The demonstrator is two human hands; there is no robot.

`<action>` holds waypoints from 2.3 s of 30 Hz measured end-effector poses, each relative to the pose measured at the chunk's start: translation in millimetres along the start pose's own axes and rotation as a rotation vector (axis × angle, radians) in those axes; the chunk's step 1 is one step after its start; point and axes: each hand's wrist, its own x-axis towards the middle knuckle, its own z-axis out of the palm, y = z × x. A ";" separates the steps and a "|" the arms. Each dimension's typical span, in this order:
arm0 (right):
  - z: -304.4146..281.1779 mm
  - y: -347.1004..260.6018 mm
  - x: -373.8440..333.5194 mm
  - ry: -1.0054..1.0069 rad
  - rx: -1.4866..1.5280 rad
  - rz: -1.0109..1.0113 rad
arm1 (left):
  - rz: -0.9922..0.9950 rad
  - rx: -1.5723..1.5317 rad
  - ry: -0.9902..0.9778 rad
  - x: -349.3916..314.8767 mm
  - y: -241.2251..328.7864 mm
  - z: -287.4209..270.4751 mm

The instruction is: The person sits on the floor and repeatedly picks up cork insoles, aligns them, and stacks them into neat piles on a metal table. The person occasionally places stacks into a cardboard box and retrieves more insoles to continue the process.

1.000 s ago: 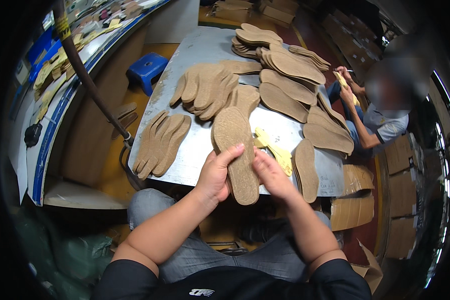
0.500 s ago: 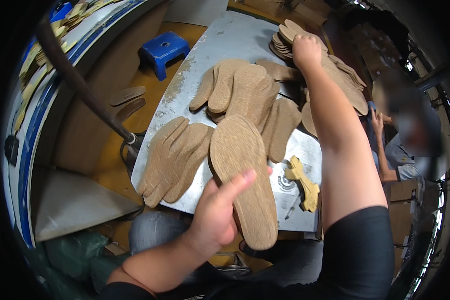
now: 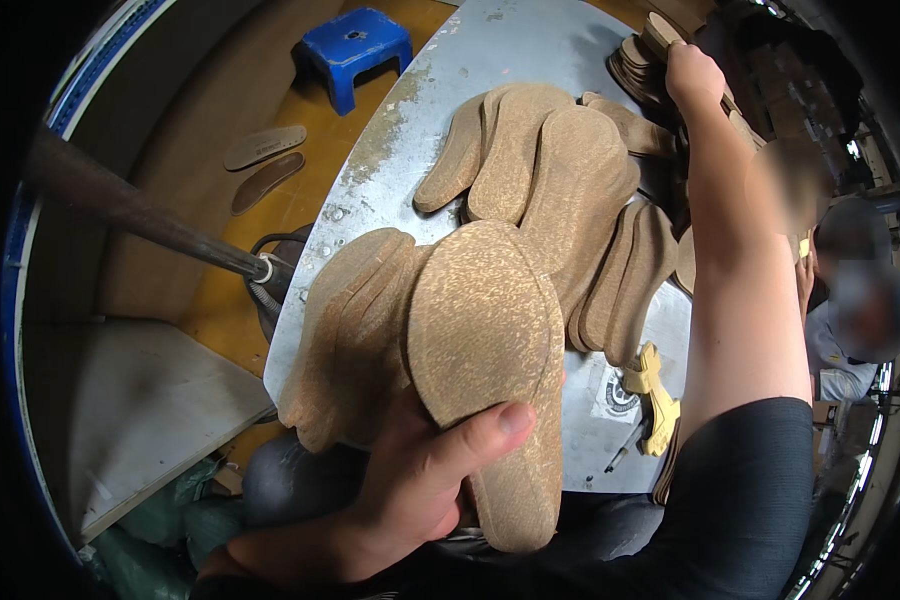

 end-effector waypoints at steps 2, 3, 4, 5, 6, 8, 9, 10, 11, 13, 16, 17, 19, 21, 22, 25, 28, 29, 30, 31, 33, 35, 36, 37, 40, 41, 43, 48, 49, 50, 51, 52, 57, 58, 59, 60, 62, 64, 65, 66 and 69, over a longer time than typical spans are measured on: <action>-27.3 10.1 -0.2 0.050 0.085 0.026 | 0.018 -0.023 -0.021 -2.2 -4.0 3.3; -40.2 13.4 -2.4 0.047 0.115 0.030 | 0.038 -0.029 -0.049 -4.0 -5.9 4.3; -59.6 18.7 -5.3 0.054 0.144 0.038 | 0.065 -0.032 -0.086 -4.2 -7.0 5.4; -81.0 24.7 -8.8 0.060 0.171 0.048 | 0.066 -0.043 -0.104 -3.7 -9.2 5.3; -88.1 32.5 -11.8 0.176 0.235 0.012 | 0.064 -0.054 -0.123 -2.2 -12.7 4.4; -132.7 30.0 -31.1 0.196 0.428 0.029 | 0.085 -0.088 -0.156 1.4 -19.8 4.0; -153.9 32.5 -45.1 0.212 0.515 0.035 | 0.091 -0.095 -0.149 2.0 -20.4 7.3; -171.8 38.9 -59.9 0.237 0.614 -0.003 | 0.098 -0.101 -0.145 3.3 -20.6 11.3; -186.2 46.1 -78.3 0.259 0.711 -0.041 | 0.101 -0.107 -0.142 5.2 -21.3 14.8; -211.7 58.1 -130.2 0.235 1.143 -0.107 | 0.164 -0.118 -0.114 10.3 -21.6 19.8; -279.7 63.7 -233.9 0.075 1.507 -0.147 | 0.270 -0.127 -0.071 10.8 -19.5 26.4; -296.2 67.1 -270.9 0.015 1.621 -0.157 | 0.296 -0.132 -0.077 10.1 -19.2 26.8; -317.5 82.3 -338.5 -0.083 1.799 -0.139 | 0.314 -0.076 -0.168 8.6 -22.0 28.9; -319.0 83.2 -396.9 -0.065 1.952 -0.030 | 0.325 -0.031 -0.219 4.6 -32.3 32.9; -314.8 76.0 -426.6 -0.088 2.017 0.132 | 0.314 -0.013 -0.236 0.6 -41.4 38.0; -263.8 43.6 -493.7 -0.080 1.860 0.231 | 0.297 0.225 -0.265 -7.7 -86.6 58.1; -232.0 22.8 -532.1 -0.091 1.917 0.395 | 0.294 0.328 -0.135 -5.6 -124.0 52.8; -217.9 23.9 -539.5 -0.070 1.884 0.377 | 0.269 0.393 -0.116 -6.2 -128.2 53.1; -203.7 25.1 -546.0 -0.048 1.850 0.360 | 0.253 0.414 -0.100 -6.6 -132.2 54.7; -193.3 21.8 -552.8 -0.036 1.827 0.350 | 0.231 0.443 -0.072 -7.8 -134.5 52.8; -205.7 33.1 -546.1 -0.233 2.095 0.480 | 0.158 0.414 -0.068 -13.4 -131.7 51.2; -206.4 51.0 -534.2 -0.384 2.415 0.581 | 0.050 0.289 -0.121 -10.6 -123.6 56.7; -209.4 54.9 -535.1 -0.358 2.501 0.638 | 0.023 0.261 -0.144 -6.8 -124.2 55.5; -206.1 61.5 -536.1 -0.473 2.627 0.685 | 0.021 0.265 -0.164 -4.6 -124.2 55.1; -187.2 82.6 -538.9 -0.830 3.022 0.793 | -0.011 0.323 -0.251 6.8 -120.8 49.9; -179.0 85.6 -541.5 -0.844 3.081 0.740 | -0.030 0.357 -0.262 10.2 -121.8 47.9; -174.0 85.6 -542.5 -0.861 3.205 0.618 | -0.065 0.432 -0.287 15.2 -122.2 43.1; -179.3 85.8 -533.9 -0.849 3.148 0.722 | -0.068 0.291 -0.325 20.6 -133.6 55.0; -179.2 85.8 -532.0 -0.838 3.135 0.740 | -0.061 0.292 -0.343 21.7 -133.6 55.2; -180.9 87.7 -530.1 -0.829 3.120 0.757 | -0.055 0.291 -0.359 22.1 -133.3 54.7; -180.4 88.6 -529.1 -0.823 3.105 0.774 | -0.054 0.297 -0.356 21.5 -132.8 53.8; -178.0 88.2 -528.6 -0.822 3.128 0.753 | -0.052 0.307 -0.354 20.4 -131.5 53.8; -169.0 81.8 -527.8 -0.828 3.114 0.762 | -0.023 0.348 -0.346 12.4 -122.9 53.1; -173.8 79.0 -526.5 -0.818 3.111 0.767 | -0.008 0.337 -0.345 9.7 -122.3 54.8; -176.8 76.1 -526.5 -0.807 3.108 0.772 | 0.005 0.327 -0.344 8.2 -123.6 55.5; -177.2 73.2 -528.2 -0.778 3.051 0.788 | 0.018 0.337 -0.339 8.5 -127.4 54.5; -180.2 66.7 -528.2 -0.722 2.940 0.799 | 0.053 0.360 -0.331 10.0 -132.7 53.2; -187.8 59.0 -529.9 -0.687 2.847 0.837 | 0.104 0.440 -0.339 9.1 -137.7 52.4; -191.0 55.1 -530.9 -0.669 2.799 0.854 | 0.129 0.479 -0.342 8.3 -141.0 52.4; -190.8 50.9 -532.7 -0.647 2.784 0.861 | 0.175 0.504 -0.353 7.6 -145.7 52.0; -188.6 45.0 -538.9 -0.599 2.756 0.887 | 0.235 0.562 -0.357 8.8 -153.9 50.9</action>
